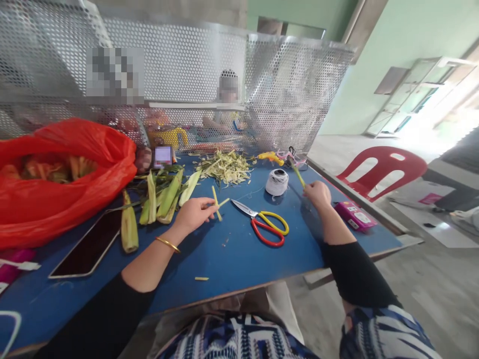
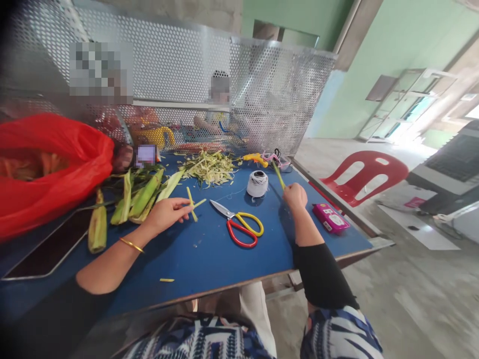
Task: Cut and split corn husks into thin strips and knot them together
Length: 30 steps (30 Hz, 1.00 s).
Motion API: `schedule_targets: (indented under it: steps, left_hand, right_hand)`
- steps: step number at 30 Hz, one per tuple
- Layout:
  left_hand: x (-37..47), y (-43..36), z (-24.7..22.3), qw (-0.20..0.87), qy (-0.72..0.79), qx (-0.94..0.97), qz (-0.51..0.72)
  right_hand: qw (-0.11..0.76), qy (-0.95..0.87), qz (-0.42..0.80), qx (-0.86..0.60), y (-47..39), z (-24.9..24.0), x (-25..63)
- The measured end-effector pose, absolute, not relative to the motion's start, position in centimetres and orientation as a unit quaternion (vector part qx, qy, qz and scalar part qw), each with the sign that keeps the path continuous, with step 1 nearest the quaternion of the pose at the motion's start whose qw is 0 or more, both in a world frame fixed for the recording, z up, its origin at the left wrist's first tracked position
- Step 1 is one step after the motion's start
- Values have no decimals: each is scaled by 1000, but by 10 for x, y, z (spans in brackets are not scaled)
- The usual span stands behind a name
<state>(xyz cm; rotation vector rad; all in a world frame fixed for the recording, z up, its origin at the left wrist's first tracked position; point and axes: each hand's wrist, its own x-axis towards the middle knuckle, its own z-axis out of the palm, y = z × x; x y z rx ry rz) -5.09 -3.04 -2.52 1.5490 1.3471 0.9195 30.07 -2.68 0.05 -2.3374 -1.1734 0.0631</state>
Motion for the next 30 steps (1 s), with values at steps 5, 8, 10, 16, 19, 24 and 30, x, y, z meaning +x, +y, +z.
schedule_targets:
  steps: [5,8,10,16,19,24,30]
  left_hand:
    - [-50,-33,-3,314,542,638,448]
    - [-41,-35,15,319,492,573,573]
    - [-34,-36,24,407,444,539,589]
    - [-29,-34,17,508,438,433,602]
    - [-31,-33,9,514,460,412,595]
    - [-29,-29,3,553,439,410,578]
    - [-32,-24,-2,628,417,358,551]
  right_hand:
    - [421,-466,-43,-777,-40,21,267]
    - [470,-604,-76,-639,-45,24,215]
    - [444,-686,-138,-560,-46,22,176]
    - [382,-783,-261,-415,-39,-1,103]
    - [391,-786,-154,-454,-38,-14,100]
    - [435,-719,263,-474,-41,-13,110]
    - [433,-632,503,-402,-39,-3,111]
